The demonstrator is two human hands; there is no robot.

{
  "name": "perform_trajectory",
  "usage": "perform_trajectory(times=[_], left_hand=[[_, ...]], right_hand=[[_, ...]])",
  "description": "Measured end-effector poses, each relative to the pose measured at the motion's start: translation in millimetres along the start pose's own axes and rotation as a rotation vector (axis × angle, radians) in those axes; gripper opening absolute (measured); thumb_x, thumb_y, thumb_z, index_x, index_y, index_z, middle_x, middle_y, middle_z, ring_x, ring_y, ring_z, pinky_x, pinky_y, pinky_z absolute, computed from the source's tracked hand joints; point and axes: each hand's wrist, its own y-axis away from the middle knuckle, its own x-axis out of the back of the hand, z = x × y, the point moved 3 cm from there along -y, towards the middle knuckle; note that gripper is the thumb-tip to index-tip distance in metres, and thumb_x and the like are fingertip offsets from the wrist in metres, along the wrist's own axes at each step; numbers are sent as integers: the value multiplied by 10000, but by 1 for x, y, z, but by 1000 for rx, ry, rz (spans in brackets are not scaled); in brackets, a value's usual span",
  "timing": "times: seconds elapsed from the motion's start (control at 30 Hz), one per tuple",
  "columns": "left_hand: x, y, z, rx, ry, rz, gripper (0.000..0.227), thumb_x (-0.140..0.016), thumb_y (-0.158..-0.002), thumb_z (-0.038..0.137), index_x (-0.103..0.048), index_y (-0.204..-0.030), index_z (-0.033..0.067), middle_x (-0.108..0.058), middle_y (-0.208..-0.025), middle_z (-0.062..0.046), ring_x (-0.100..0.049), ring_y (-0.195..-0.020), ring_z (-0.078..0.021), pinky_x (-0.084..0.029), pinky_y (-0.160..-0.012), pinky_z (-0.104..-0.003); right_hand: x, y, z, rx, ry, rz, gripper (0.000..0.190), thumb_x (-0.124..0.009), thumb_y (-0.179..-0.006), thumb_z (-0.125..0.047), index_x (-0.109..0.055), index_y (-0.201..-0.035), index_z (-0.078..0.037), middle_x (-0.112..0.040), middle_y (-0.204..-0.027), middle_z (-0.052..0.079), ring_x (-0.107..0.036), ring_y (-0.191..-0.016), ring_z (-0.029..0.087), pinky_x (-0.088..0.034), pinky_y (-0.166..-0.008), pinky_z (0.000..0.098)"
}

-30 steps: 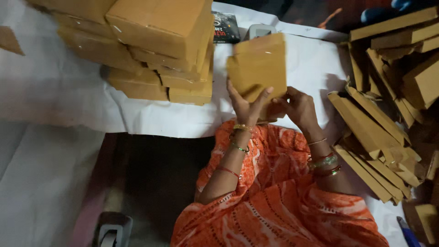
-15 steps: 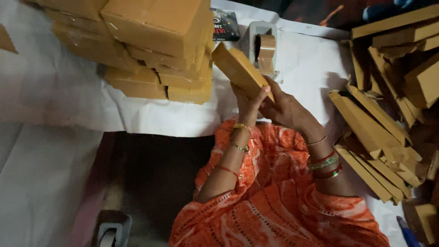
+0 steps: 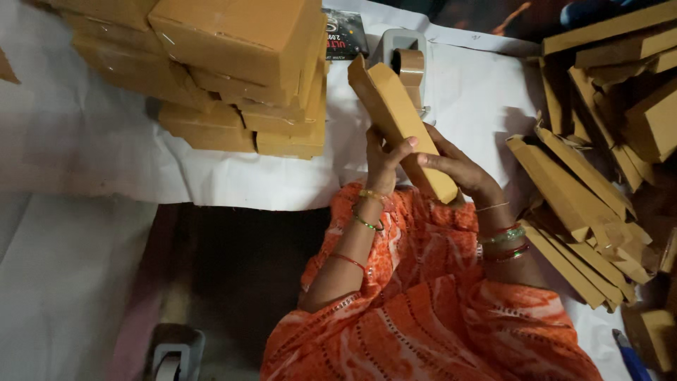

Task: The person folds the flaps of small cardboard boxes and seals them with clear packing tape using a tape dispenser. They handle each box one at a time, folding the flaps, applying tape, and placing the sealed boxes into a stack.

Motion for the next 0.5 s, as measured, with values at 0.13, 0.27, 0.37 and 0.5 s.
perform_trajectory(times=[0.13, 0.27, 0.37, 0.5], left_hand=[[-4, 2, 8, 44, 87, -21, 855, -843, -756, 281, -395, -1417, -23, -571, -1215, -145, -579, -1134, -266, -516, -972, -413], [-9, -1, 9, 61, 137, -44, 860, -828, -734, 285, -406, -1435, 19, -585, -1170, -130, -627, -1074, -254, -574, -920, -392], [-5, -2, 8, 8, 106, -71, 813, -849, -799, 275, -458, -1427, -63, -578, -1176, -174, -628, -1062, -275, -576, -921, -406], [7, -7, 3, 12, -42, 59, 922, -879, -711, 292, -378, -1429, 2, -603, -1183, -165, -630, -1050, -239, -574, -895, -389]], right_hand=[[-4, -1, -3, -2, 11, -67, 1070, -767, -761, -346, -205, -1631, -81, -442, -1550, 200, -410, -1430, 331, -353, -1152, 413], [-10, 2, -7, 16, 18, -102, 1103, -794, -732, -301, -205, -1636, -69, -468, -1520, 189, -427, -1411, 321, -360, -1148, 408], [-11, 4, -2, 77, 115, -103, 1098, -805, -751, -277, -195, -1637, -58, -413, -1589, 183, -350, -1490, 315, -320, -1180, 424], [-13, -4, 16, -33, -23, -115, 1137, -828, -759, -320, -153, -1653, -130, -394, -1536, 242, -429, -1392, 419, -387, -1107, 479]])
